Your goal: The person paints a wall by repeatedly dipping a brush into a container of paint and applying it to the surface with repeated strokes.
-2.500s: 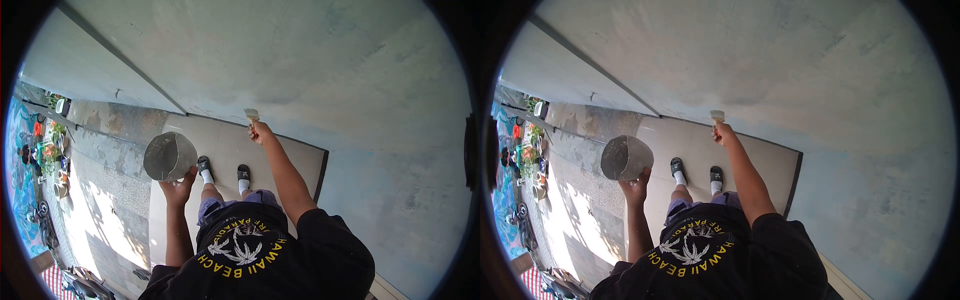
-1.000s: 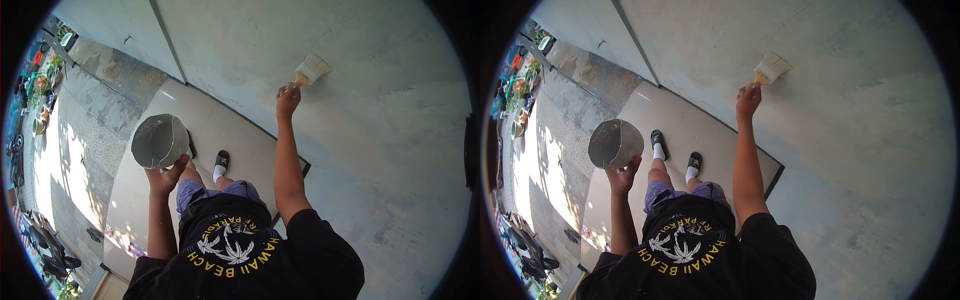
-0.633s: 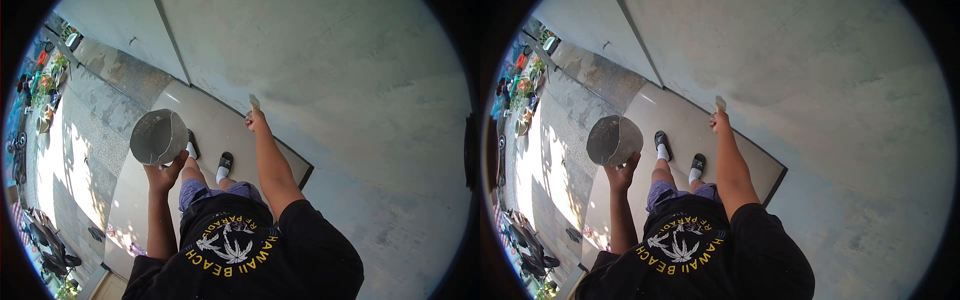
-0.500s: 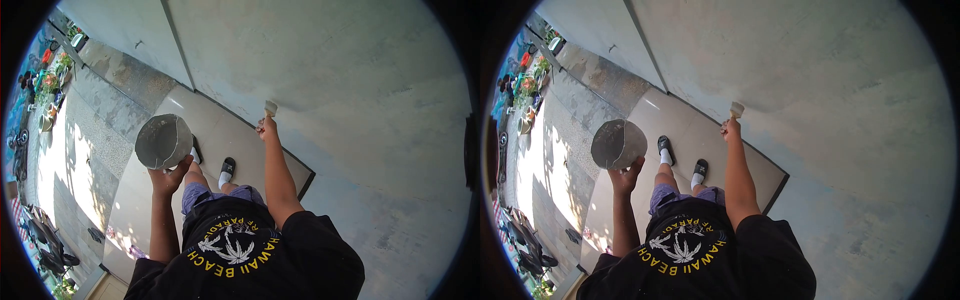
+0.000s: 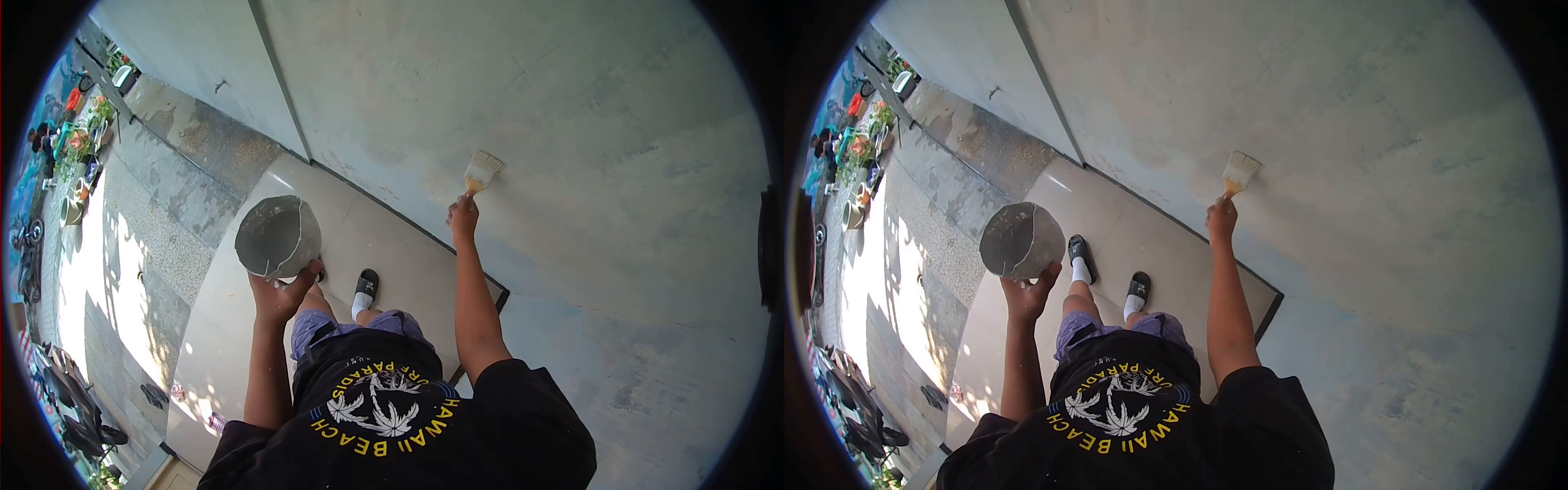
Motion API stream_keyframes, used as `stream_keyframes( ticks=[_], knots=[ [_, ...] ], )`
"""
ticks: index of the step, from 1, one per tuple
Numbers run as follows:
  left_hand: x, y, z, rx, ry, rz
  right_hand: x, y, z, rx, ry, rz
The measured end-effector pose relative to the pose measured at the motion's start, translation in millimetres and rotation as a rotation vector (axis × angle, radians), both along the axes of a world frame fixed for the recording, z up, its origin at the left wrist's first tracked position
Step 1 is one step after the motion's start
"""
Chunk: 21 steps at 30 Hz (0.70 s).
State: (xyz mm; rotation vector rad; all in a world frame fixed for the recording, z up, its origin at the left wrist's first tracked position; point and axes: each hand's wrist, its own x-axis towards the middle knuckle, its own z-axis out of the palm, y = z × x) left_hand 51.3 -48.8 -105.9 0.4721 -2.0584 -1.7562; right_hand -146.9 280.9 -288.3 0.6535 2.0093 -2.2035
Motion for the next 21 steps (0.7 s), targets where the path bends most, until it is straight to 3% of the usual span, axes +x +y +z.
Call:
stream_keyframes(
  ticks=[3, 7, 10, 16, 21],
  knots=[
    [5, 2, 9, -0.035, -0.073, -0.085, 10, -2, -35, -0.069, -0.235, 0.033],
    [6, -1, 13, -0.052, -0.036, -0.056, 10, -7, -39, -0.251, -0.55, 0.028],
    [10, -7, 12, -0.057, -0.034, -0.031, 2, 1, -9, -0.439, -0.519, -0.022],
    [16, -16, 7, -0.041, -0.055, 0.008, 18, -9, 141, -0.206, -0.073, -0.056],
    [11, -19, 8, -0.008, -0.048, 0.045, 32, -23, 116, -0.03, 0.416, -0.152]
  ],
)
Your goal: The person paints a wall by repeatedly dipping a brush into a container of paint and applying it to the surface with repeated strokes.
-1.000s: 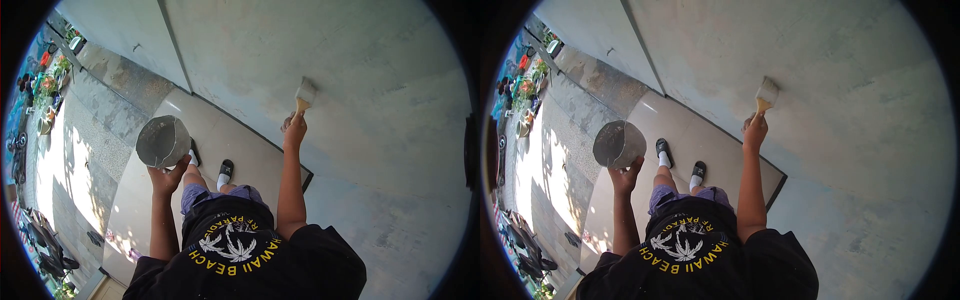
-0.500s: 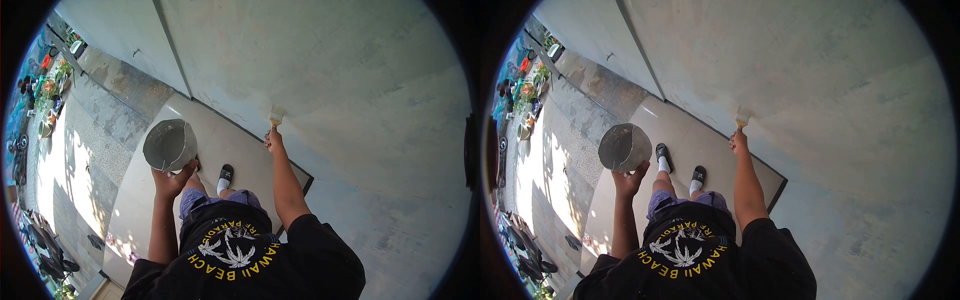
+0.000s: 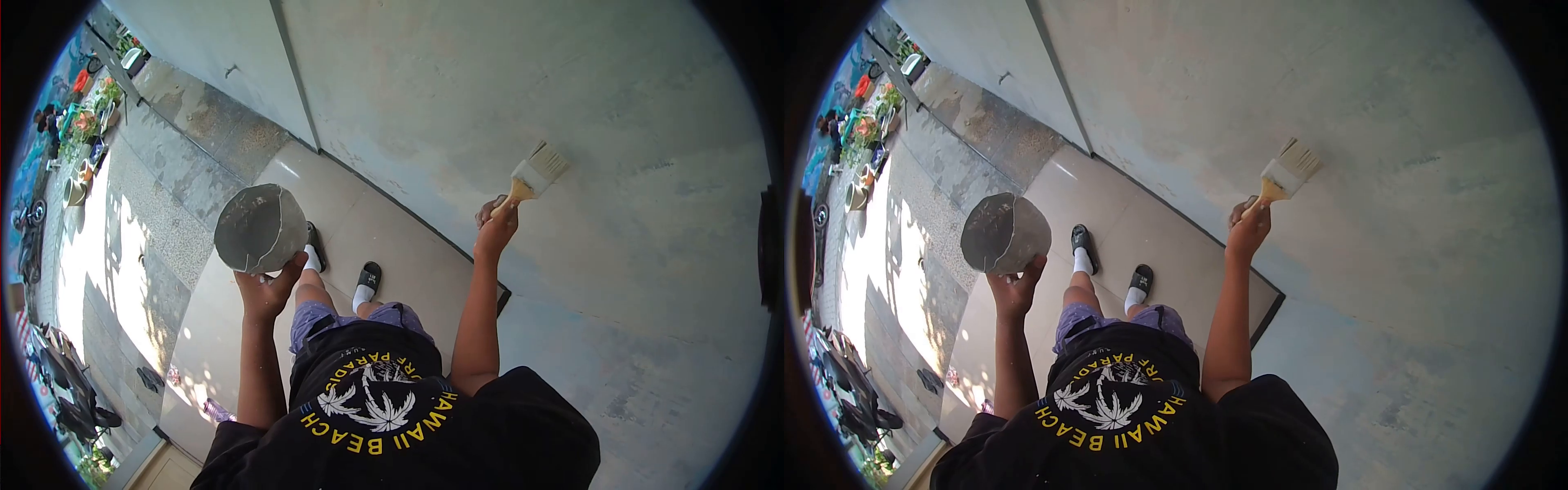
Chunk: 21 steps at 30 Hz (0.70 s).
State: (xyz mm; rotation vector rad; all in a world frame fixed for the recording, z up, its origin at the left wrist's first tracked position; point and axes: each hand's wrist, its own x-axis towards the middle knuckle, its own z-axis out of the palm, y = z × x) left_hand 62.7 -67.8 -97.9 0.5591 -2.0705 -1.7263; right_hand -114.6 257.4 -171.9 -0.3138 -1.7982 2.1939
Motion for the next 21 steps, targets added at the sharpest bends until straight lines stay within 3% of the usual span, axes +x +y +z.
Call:
stream_keyframes(
  ticks=[10, 13, 14, 16, 18, 21],
  knots=[
    [-32, 6, 4, -0.015, 0.001, -0.059, -48, -29, -145, -0.044, -0.472, 0.18],
    [-39, 9, 11, -0.038, 0.004, -0.081, -58, -35, -173, -0.266, -0.954, 0.298],
    [-39, 10, 14, -0.075, 0.005, -0.108, -65, -35, -180, -0.276, -0.954, 0.3],
    [-34, 10, 16, -0.045, -0.013, -0.101, -82, -27, -204, -0.39, -1.253, 0.163],
    [-29, 5, 14, -0.115, -0.086, -0.1, -92, -17, -196, -0.398, -1.27, 0.085],
    [-27, 2, 10, -0.083, -0.059, -0.053, -96, -6, -151, -0.43, -1.011, 0.349]
  ],
)
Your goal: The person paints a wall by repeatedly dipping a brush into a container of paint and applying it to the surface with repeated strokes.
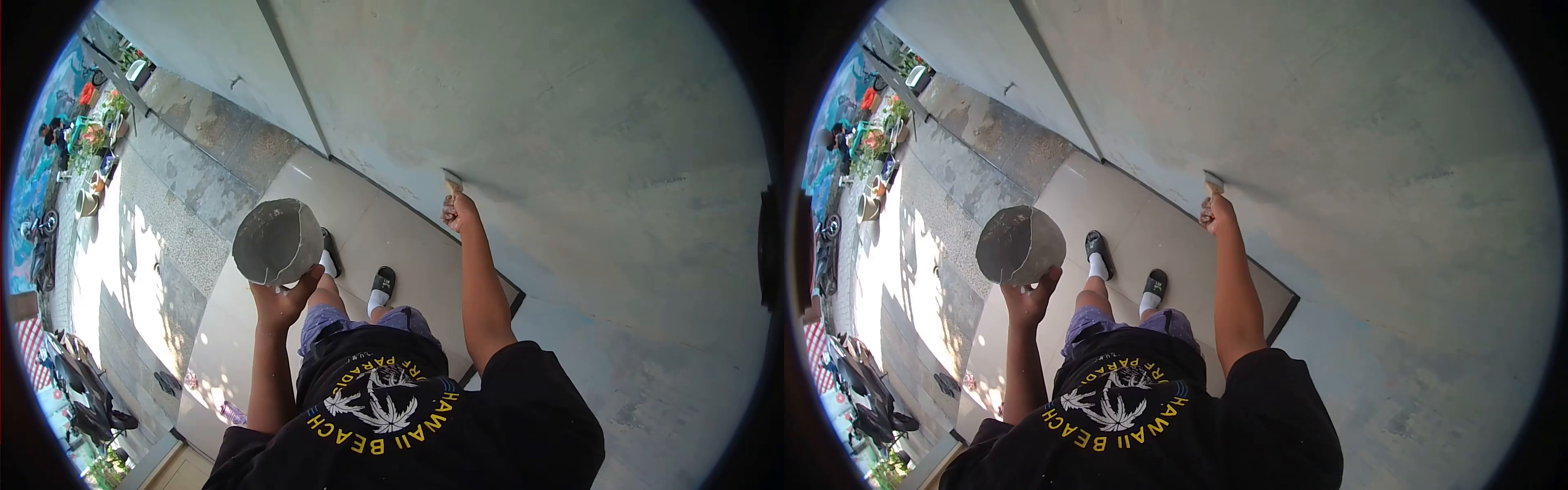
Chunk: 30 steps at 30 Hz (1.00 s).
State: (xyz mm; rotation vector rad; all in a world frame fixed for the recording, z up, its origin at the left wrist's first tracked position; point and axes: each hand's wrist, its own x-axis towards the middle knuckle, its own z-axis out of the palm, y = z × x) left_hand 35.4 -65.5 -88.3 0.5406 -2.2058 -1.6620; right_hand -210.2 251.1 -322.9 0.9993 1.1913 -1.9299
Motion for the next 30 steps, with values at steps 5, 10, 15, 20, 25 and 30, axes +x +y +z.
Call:
stream_keyframes(
  ticks=[5, 10, 15, 20, 25, 30],
  knots=[
    [-8, 1, -3, 0.012, 0.039, 0.042, 66, -17, 132, 0.202, 0.501, -0.167],
    [-19, 2, -2, 0.01, 0.052, 0.053, 72, -41, 132, 0.195, 0.856, -0.412],
    [-21, 5, 1, 0.017, 0.026, -0.023, 29, -41, 21, 0.306, 0.638, -0.129],
    [-14, 8, 11, 0.041, 0.016, 0.016, 31, -51, -44, 0.226, 0.309, 0.0],
    [-6, 3, 10, -0.095, 0.034, -0.018, 38, -48, -68, 0.239, -0.28, -0.002],
    [-6, 3, 8, 0.031, 0.045, 0.054, 59, -29, -17, 0.055, 0.064, -0.088]
  ],
)
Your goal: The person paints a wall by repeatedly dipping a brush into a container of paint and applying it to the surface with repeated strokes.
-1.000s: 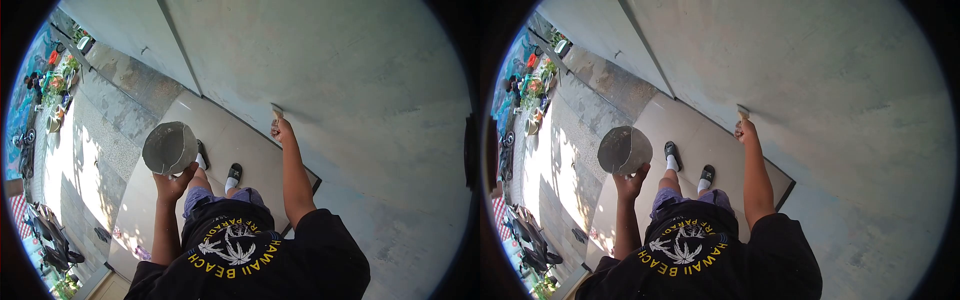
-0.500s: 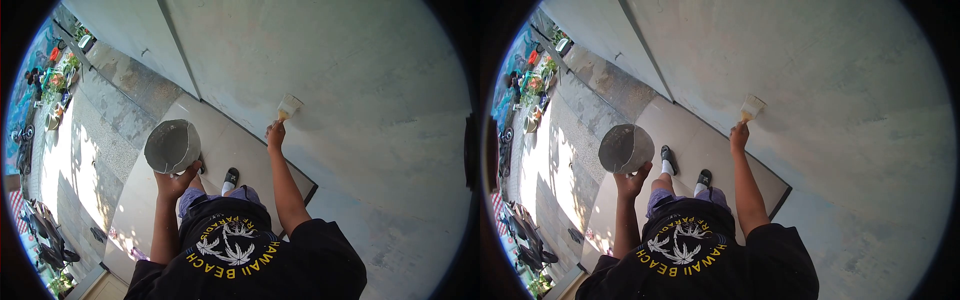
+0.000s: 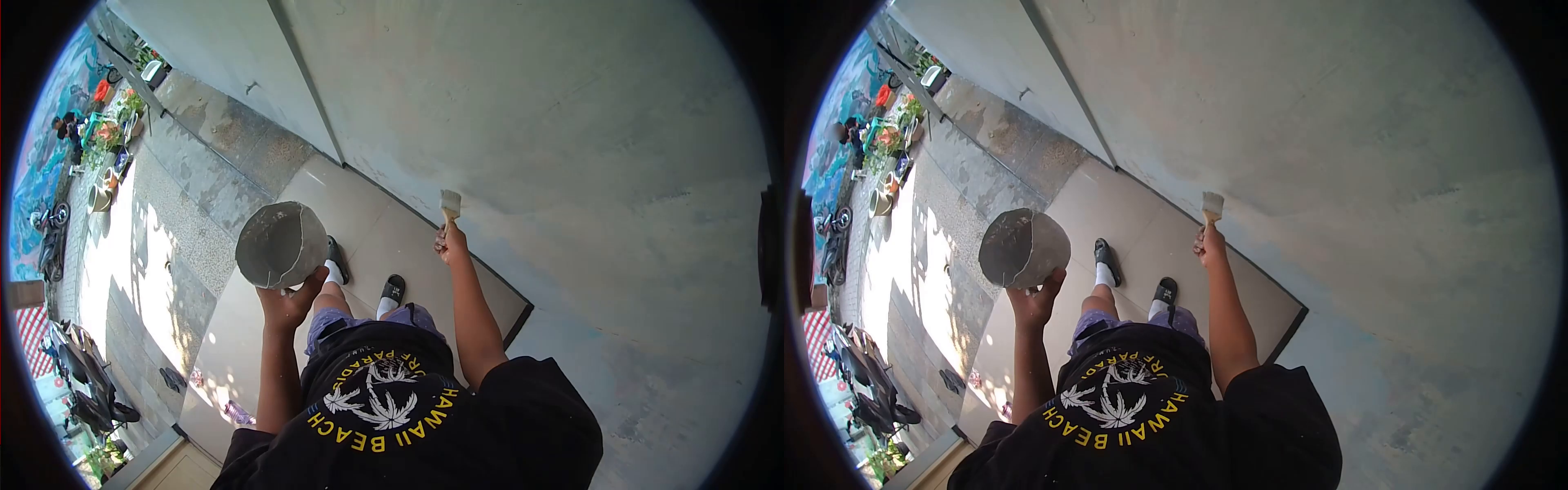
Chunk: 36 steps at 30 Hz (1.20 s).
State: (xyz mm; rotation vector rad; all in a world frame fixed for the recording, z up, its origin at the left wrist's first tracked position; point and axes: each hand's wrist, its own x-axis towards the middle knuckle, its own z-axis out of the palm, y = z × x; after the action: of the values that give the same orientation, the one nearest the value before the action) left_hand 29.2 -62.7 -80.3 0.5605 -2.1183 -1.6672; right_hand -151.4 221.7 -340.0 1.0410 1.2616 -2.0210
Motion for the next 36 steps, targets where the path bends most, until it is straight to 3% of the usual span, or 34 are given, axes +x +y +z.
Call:
stream_keyframes(
  ticks=[1, 2, 4, 5, 7, 9, 11, 13, 15, 16, 18, 23, 27, 30, 33, 34, 36],
  knots=[
    [0, 0, -2, 0.002, -0.002, -0.006, 6, 3, 22, 0.002, 0.16, 0.004],
    [-2, 0, -4, -0.005, 0.006, -0.016, 12, 3, 48, 0.004, 0.161, -0.005],
    [-6, -1, -4, -0.012, 0.013, -0.034, 23, 0, 91, 0.135, 0.579, -0.114],
    [-9, 1, -4, 0.002, 0.031, -0.039, 26, 1, 94, 0.137, 0.576, -0.122],
    [-14, 4, -3, 0.019, 0.047, -0.045, 32, 2, 101, 0.292, 0.943, -0.107],
    [-17, 8, -2, 0.043, 0.055, -0.09, 20, 4, 101, 0.327, 0.927, -0.103],
    [-19, 11, 1, 0.02, 0.053, -0.13, 1, 12, 73, 0.201, 0.523, -0.075],
    [-18, 14, 2, -0.001, 0.058, -0.168, -8, 20, 27, 0.317, 0.473, 0.015],
    [-16, 15, 2, 0.025, 0.045, -0.155, -4, 21, 3, 0.113, 0.114, 0.181],
    [-14, 15, 2, 0.023, 0.043, -0.153, 1, 17, -5, 0.111, 0.112, 0.183],
    [-8, 14, 2, 0.024, 0.007, -0.129, 24, 4, -22, 0.303, -0.216, 0.247],
    [-1, 6, -1, 0.026, 0.02, -0.092, 107, -10, -32, 0.055, -0.154, 0.095],
    [0, 8, 2, 0.055, 0.028, -0.079, 98, 3, -24, 0.012, -0.152, 0.05],
    [-2, 10, 4, 0.048, 0.074, -0.081, 43, 16, 40, 0.056, 0.066, -0.009],
    [-2, 9, 3, 0.07, 0.036, -0.094, 6, 22, 135, 0.255, 0.518, -0.03],
    [-2, 9, 2, 0.069, 0.033, -0.096, 4, 24, 168, 0.184, 0.561, -0.051],
    [-2, 10, 0, 0.044, 0.033, -0.089, 18, 17, 171, 0.248, 0.651, -0.059]
  ],
)
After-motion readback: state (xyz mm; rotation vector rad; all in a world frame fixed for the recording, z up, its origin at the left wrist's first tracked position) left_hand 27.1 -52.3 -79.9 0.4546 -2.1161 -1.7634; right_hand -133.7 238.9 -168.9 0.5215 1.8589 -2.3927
